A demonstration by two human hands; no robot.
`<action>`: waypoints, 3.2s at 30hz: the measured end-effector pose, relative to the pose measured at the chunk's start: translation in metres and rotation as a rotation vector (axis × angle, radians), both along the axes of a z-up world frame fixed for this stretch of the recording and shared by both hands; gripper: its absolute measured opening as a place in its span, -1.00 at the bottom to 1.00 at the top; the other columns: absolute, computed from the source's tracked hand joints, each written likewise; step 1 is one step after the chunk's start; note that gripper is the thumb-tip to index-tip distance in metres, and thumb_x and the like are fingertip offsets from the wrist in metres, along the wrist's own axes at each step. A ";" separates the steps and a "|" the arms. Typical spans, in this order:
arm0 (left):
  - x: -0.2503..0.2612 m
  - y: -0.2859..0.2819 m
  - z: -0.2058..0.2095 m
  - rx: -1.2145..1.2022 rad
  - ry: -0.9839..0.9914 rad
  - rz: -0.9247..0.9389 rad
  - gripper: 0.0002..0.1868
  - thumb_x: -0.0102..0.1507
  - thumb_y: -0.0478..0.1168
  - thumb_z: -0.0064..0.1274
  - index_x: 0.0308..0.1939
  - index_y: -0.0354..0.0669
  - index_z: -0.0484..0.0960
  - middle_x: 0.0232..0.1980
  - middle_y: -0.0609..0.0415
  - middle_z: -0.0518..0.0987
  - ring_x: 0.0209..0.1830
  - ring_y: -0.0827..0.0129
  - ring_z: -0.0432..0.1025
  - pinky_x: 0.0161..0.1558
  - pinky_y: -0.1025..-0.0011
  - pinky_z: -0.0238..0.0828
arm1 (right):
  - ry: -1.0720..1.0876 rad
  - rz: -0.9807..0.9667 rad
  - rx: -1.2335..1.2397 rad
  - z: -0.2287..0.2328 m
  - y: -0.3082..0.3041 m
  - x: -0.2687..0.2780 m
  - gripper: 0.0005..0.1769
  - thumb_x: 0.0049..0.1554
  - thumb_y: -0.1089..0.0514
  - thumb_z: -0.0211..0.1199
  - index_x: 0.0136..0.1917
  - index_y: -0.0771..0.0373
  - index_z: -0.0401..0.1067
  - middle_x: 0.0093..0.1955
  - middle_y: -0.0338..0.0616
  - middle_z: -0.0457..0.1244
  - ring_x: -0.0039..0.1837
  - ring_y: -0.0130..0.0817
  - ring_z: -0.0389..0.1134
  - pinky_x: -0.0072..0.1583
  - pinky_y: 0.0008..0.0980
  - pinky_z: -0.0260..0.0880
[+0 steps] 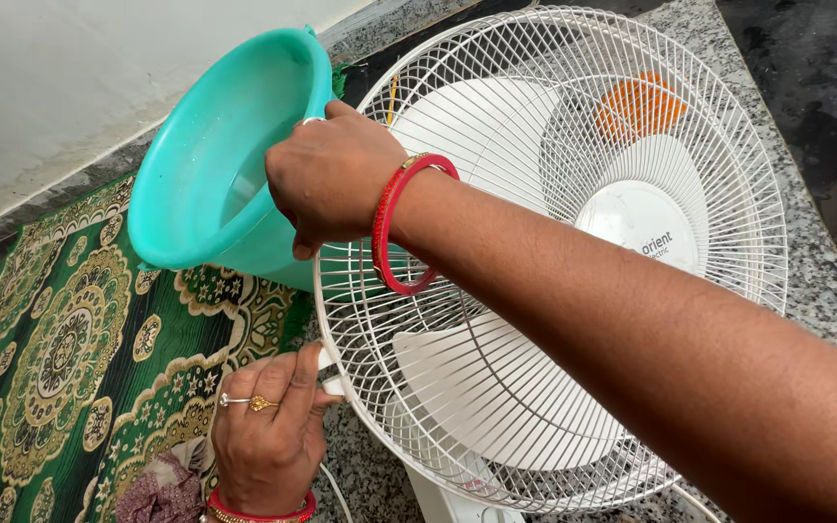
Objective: The person removes the front grille of a white electric fan, then reattaches it by aligning and securing the clips. The person also briefly handles a green bucket of water nearby.
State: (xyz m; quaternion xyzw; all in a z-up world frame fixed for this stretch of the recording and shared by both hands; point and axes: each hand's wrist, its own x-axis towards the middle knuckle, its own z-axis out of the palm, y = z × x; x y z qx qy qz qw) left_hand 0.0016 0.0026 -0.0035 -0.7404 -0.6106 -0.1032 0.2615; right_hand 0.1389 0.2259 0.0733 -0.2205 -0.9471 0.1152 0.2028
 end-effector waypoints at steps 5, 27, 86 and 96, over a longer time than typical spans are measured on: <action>0.005 0.001 0.005 0.011 0.021 -0.010 -0.53 0.11 -0.24 0.26 0.10 -0.26 0.66 -0.08 0.06 0.59 -0.02 0.17 0.42 0.02 0.21 0.40 | 0.109 0.079 0.165 -0.012 -0.003 0.011 -0.90 -0.04 -0.13 0.46 -0.31 -0.18 0.63 -0.36 -0.39 0.37 -0.07 -0.30 0.40 0.25 -0.14 0.16; -0.001 0.028 0.010 0.044 0.120 -0.196 -0.90 0.22 -0.33 0.04 -0.20 -0.24 0.59 -0.14 -0.03 0.45 -0.04 0.10 0.36 -0.01 0.17 0.34 | 0.033 -0.040 0.358 -0.076 -0.100 0.033 -0.32 0.01 -0.28 0.29 0.09 0.37 0.40 0.48 0.20 0.16 0.63 -0.01 -0.03 0.58 0.21 -0.54; -0.020 0.022 0.008 -0.004 0.151 -0.163 -0.62 0.29 -0.28 0.20 0.19 -0.29 0.65 -0.11 0.00 0.52 -0.08 0.13 0.40 -0.08 0.23 0.41 | 1.691 -0.579 -2.151 -0.236 -0.276 0.018 -0.74 0.28 0.16 0.04 0.11 0.41 0.34 -0.06 0.03 0.34 -0.05 -0.26 0.42 0.11 -0.25 0.56; -0.019 0.024 0.009 0.008 0.112 -0.196 -0.57 0.18 -0.29 0.27 0.13 -0.29 0.66 -0.18 0.01 0.52 -0.08 0.09 0.41 -0.06 0.16 0.40 | 1.752 -0.366 -2.272 -0.226 -0.262 0.007 -0.72 0.21 0.19 0.20 0.11 0.45 0.41 0.00 0.02 0.38 0.02 -0.27 0.45 0.12 -0.32 0.56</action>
